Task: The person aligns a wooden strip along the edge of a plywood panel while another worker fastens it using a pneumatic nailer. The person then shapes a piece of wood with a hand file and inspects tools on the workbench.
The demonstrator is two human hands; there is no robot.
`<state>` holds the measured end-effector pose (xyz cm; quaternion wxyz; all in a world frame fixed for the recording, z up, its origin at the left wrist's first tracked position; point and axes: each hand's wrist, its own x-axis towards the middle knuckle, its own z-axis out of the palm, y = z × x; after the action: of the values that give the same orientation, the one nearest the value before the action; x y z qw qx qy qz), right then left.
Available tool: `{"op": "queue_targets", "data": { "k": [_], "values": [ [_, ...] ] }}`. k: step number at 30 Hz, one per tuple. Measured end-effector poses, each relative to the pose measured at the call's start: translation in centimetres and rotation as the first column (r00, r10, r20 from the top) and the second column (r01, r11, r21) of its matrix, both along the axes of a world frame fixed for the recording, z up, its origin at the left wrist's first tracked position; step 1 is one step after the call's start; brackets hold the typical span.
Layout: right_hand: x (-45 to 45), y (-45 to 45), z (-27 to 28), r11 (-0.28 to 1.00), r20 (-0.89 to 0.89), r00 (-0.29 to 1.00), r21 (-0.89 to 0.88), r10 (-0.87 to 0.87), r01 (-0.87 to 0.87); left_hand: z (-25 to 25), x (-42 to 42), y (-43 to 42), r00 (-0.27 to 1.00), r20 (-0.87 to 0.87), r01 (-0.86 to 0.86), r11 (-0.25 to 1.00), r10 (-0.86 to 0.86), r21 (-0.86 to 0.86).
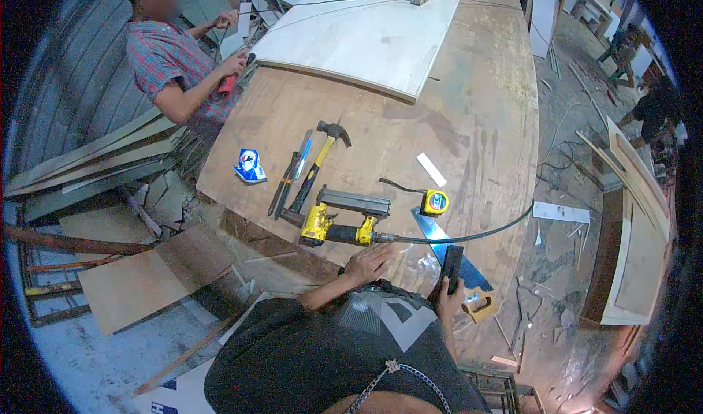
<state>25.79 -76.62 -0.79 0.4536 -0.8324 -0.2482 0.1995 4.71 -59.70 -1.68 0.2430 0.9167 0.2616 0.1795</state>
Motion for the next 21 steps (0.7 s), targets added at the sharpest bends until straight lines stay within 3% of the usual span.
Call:
{"op": "queue_targets", "data": {
  "k": [9,21],
  "values": [
    [0.3,-0.4,-1.3,0.999,-0.005,1.000,0.047,0.018,-0.018,-0.1,0.0,0.1,1.000,-0.013,0.004,1.000,-0.004,-0.008],
    [-0.1,0.4,1.1,1.000,-0.051,0.999,0.012,-0.009,0.009,0.5,0.1,0.1,1.000,-0.011,-0.004,1.000,0.004,0.001]
  ]
}}
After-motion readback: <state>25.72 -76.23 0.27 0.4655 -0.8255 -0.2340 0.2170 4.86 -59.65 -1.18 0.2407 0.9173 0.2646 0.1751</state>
